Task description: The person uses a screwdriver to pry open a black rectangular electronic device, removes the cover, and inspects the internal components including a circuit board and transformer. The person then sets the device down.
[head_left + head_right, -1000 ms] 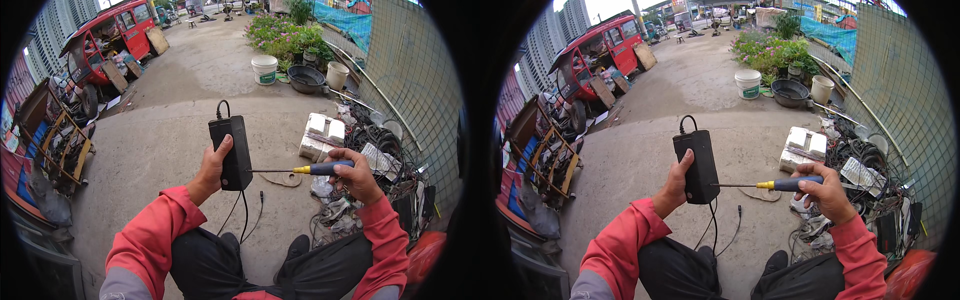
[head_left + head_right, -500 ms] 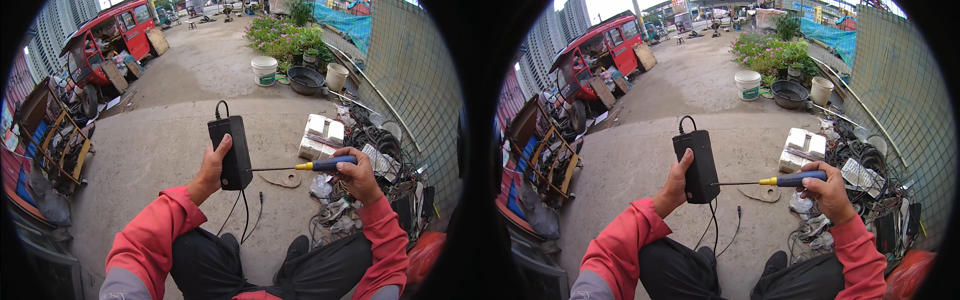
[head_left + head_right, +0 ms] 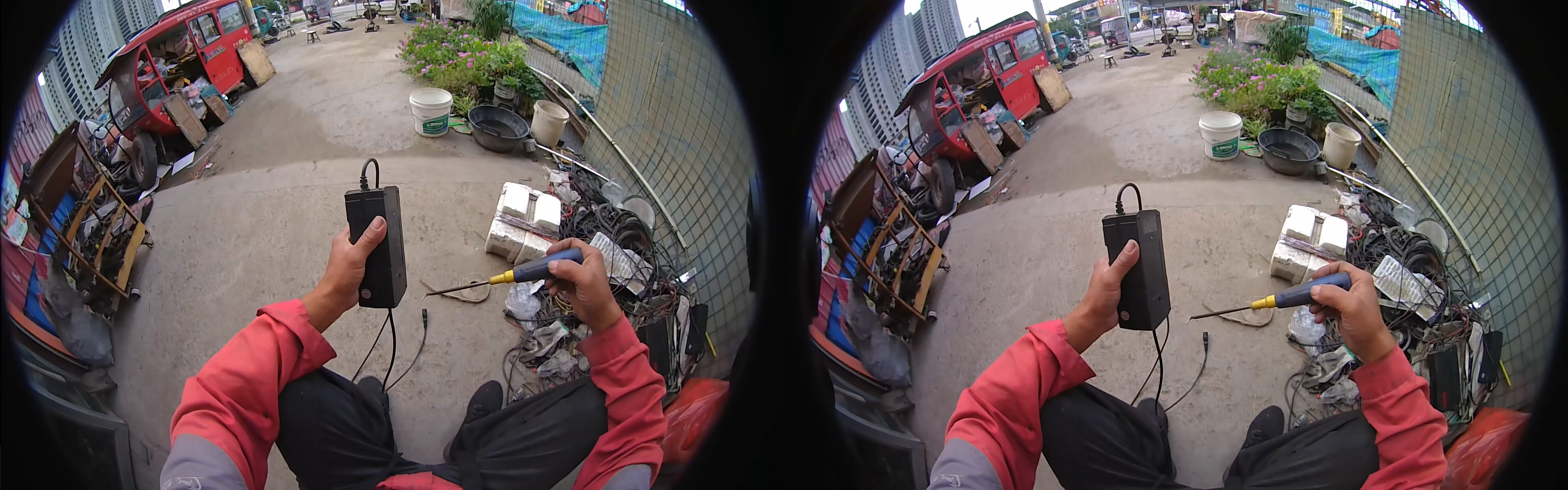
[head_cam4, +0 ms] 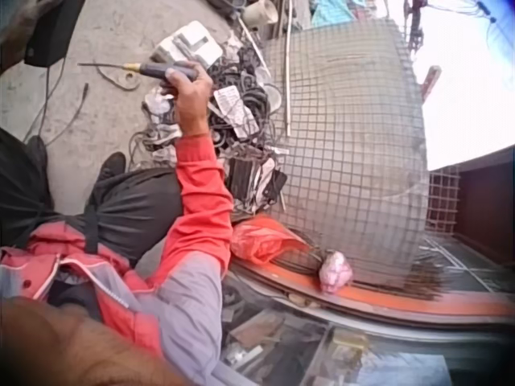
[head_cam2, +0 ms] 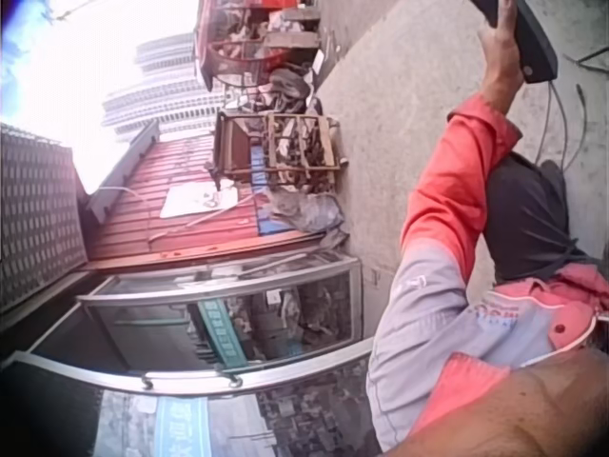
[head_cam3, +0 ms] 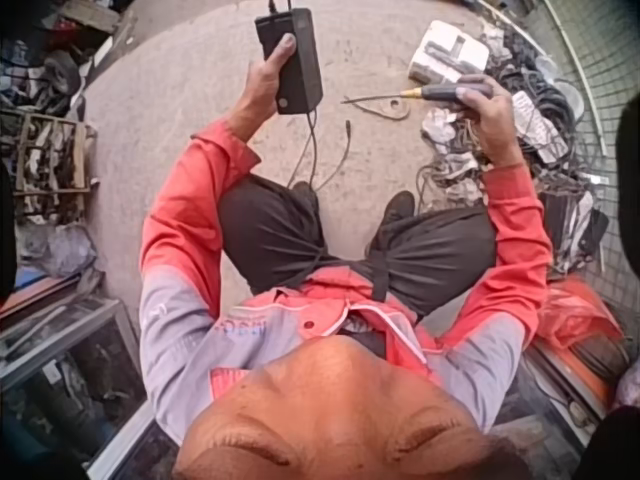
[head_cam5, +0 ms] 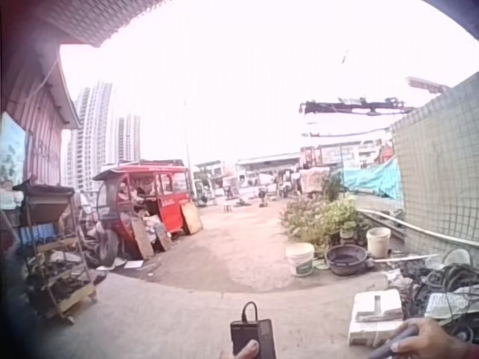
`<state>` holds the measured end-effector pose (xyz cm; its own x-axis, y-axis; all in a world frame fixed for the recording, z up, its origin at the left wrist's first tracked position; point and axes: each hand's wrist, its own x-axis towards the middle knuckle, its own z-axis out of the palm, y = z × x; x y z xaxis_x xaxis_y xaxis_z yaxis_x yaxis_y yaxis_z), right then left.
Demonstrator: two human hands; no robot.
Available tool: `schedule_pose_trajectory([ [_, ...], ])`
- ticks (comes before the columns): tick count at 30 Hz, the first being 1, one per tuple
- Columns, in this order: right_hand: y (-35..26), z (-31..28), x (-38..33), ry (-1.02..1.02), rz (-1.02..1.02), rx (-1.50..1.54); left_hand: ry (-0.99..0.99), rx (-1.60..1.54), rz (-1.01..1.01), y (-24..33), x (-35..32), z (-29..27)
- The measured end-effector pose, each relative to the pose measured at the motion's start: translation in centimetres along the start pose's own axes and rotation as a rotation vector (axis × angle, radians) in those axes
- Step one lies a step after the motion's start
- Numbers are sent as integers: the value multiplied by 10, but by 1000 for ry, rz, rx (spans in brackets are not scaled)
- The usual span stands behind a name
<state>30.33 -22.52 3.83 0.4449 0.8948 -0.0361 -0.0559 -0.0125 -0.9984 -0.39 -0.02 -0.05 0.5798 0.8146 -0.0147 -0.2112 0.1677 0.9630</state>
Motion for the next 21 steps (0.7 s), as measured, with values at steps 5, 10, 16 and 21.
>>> schedule_pose_trajectory([
  [5,7,3,2,-15,41,-24,-1,-20,-12,-1,0,0],
  [10,5,6,2,-13,9,-95,0,-18,-19,3,-2,3],
  [16,-1,19,-3,-13,-6,-26,-28,1,-24,-2,-2,6],
  [21,0,14,0,-15,-39,21,-43,49,-25,-4,-1,2],
])
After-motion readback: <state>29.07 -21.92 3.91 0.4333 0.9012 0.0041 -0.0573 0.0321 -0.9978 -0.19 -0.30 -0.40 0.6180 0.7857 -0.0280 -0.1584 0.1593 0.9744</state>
